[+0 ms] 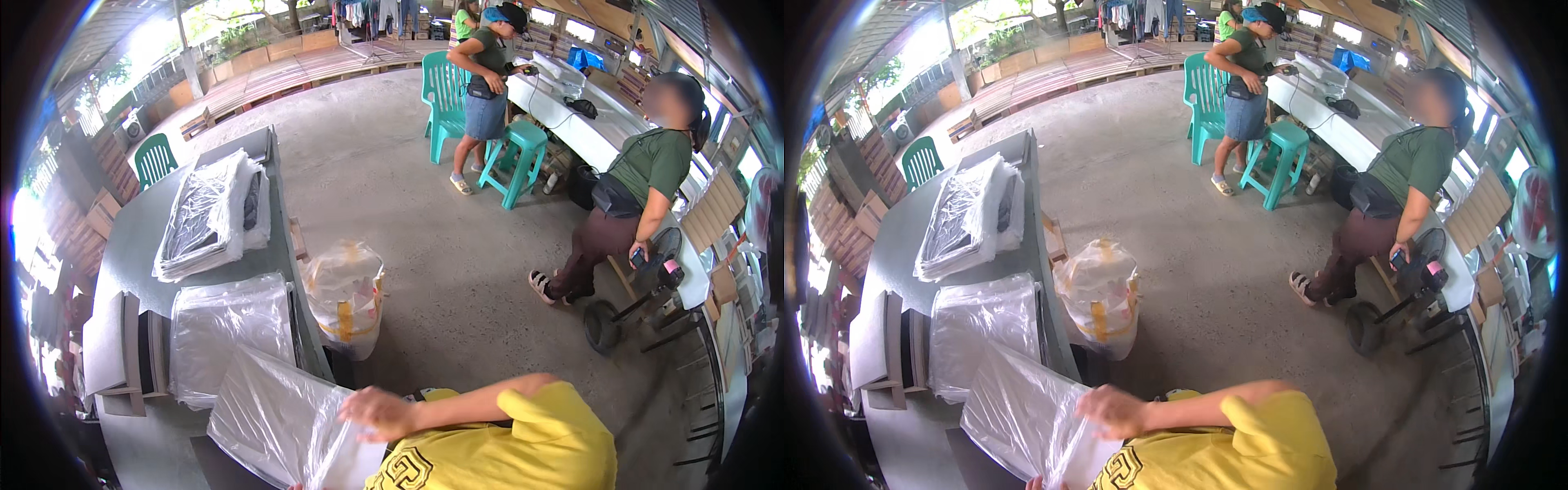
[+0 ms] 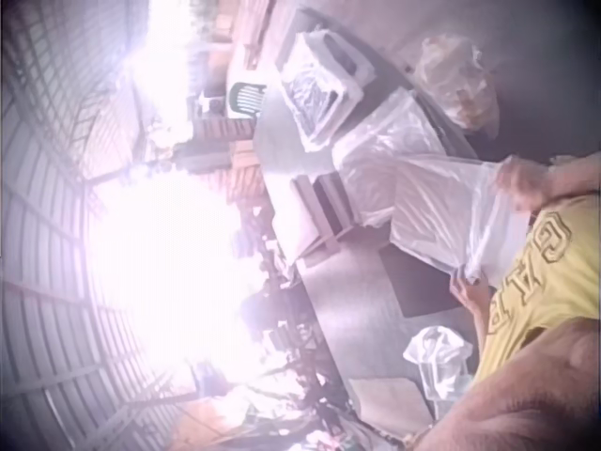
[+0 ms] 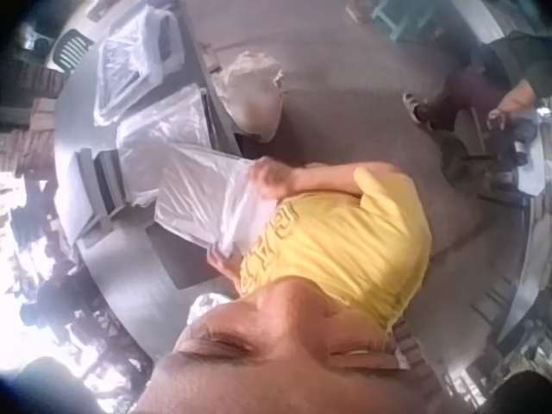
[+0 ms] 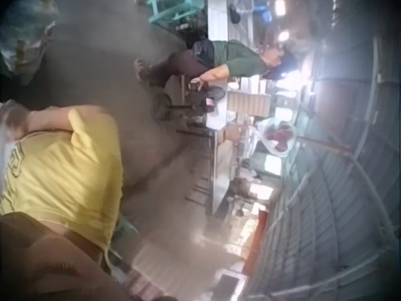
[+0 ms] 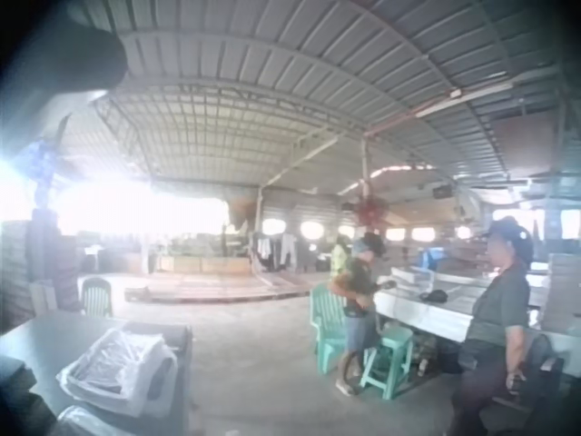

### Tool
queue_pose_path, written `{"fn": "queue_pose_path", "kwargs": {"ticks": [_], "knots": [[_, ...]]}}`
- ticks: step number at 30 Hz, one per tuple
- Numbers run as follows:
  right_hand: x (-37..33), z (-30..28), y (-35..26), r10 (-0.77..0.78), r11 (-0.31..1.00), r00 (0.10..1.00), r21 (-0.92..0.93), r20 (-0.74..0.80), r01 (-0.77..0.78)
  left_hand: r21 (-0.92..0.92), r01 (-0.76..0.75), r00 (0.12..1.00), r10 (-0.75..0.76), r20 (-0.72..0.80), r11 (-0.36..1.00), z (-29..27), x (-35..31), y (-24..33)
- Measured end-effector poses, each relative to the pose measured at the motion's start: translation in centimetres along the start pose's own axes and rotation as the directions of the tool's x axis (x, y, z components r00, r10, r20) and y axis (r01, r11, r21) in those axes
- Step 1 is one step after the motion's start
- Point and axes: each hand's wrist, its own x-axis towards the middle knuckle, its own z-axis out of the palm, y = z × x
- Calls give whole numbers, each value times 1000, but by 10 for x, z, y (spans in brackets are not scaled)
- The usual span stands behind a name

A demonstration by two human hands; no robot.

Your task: The person packages rectangular paper sheets into plastic sleeves by hand, sliding individual sheets into the sleeves and stacking the finished items on a table.

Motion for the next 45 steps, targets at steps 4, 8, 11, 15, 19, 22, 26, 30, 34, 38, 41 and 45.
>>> {"fn": "queue_pose_path", "kwargs": {"ticks": [4,8,11,15,19,22,26,30,34,38,41,45], "knots": [[18,76,-15,-275,960,929,23,248,279,-119,-63,939,99,328,991,22,14,5],[54,121,-12,-254,967,933,68,254,245,-343,357,919,-259,298,869,14,28,23],[76,99,22,-210,939,973,299,99,172,-379,232,969,-178,172,896,10,24,15],[87,26,47,119,967,993,-227,-5,-117,-39,460,862,-436,260,887,-7,14,10],[48,30,43,209,965,917,-223,340,-138,-34,424,904,-425,-54,905,8,-11,-23],[26,14,31,283,958,891,-150,355,-244,-48,504,857,-506,-98,863,6,-39,-31],[1,8,28,218,976,925,-68,312,-207,-227,579,791,-607,-79,783,9,-73,-34],[-24,-4,21,231,970,887,-22,400,-243,-278,640,750,-661,24,716,3,-79,-25],[-29,-34,18,181,983,918,-100,354,-155,-347,698,705,-686,180,626,-7,-79,-18],[6,-51,9,95,983,961,-176,261,-49,-452,779,610,-691,388,434,-23,-82,-8],[37,-27,-7,-168,986,895,72,413,151,-605,774,546,-681,489,187,-46,-77,-2],[71,11,-23,-437,868,830,-81,347,490,-744,604,665,-695,273,285,-82,3,27]]}}
